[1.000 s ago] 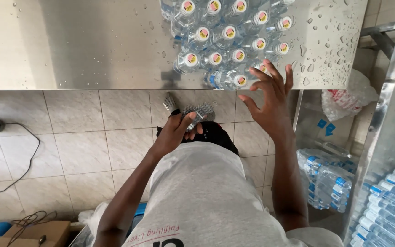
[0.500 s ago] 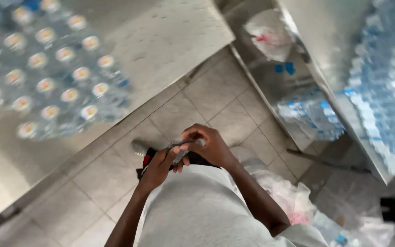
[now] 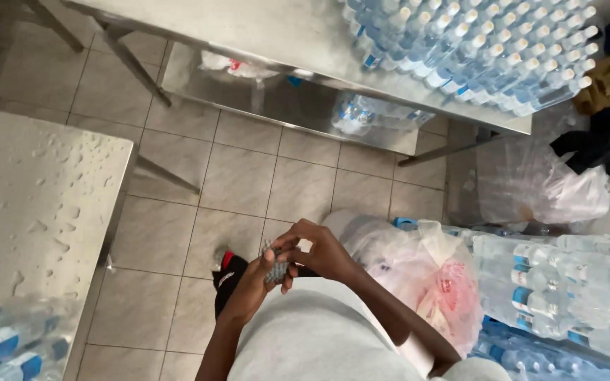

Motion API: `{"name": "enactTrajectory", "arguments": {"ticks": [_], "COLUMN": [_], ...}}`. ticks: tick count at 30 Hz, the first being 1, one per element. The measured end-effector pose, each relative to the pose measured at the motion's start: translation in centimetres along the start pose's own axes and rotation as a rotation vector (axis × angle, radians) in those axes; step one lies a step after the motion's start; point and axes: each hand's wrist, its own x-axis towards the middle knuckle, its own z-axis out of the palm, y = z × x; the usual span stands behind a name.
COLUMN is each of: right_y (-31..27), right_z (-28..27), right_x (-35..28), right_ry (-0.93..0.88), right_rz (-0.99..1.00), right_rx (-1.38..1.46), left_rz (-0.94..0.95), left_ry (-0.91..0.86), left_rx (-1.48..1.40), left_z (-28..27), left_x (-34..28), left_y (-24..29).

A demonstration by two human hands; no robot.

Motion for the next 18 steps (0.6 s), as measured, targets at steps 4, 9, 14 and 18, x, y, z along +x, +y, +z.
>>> {"name": "enactTrajectory", "arguments": {"ticks": [4,9,14,18], "right_y": [1.2,3.9,6.6,6.7], "right_z": [-4.3,-8.3,-13.8,-19.0], "right_x": [1.5,4.5,9.9,15.3], "right_ry": [0.138,0.350,0.532,0.698], "right_rz": [0.040,0.047,0.075,0.078], "right_rx": [0.082,0.196,0.240,0.246], "left_rz": [-0.052,-0.156,-0.135,-0.073], "left_ry": [-0.074,-0.075,-0.225,-0.309], "left_rx": [0.041,0.118,0.229,0.291], "left_z": [1.3,1.5,2.2,2.7], "left_x": [6.0,13.9,23.2,30.2], "left_y": [1.3,3.6,9.4,15.0]}}
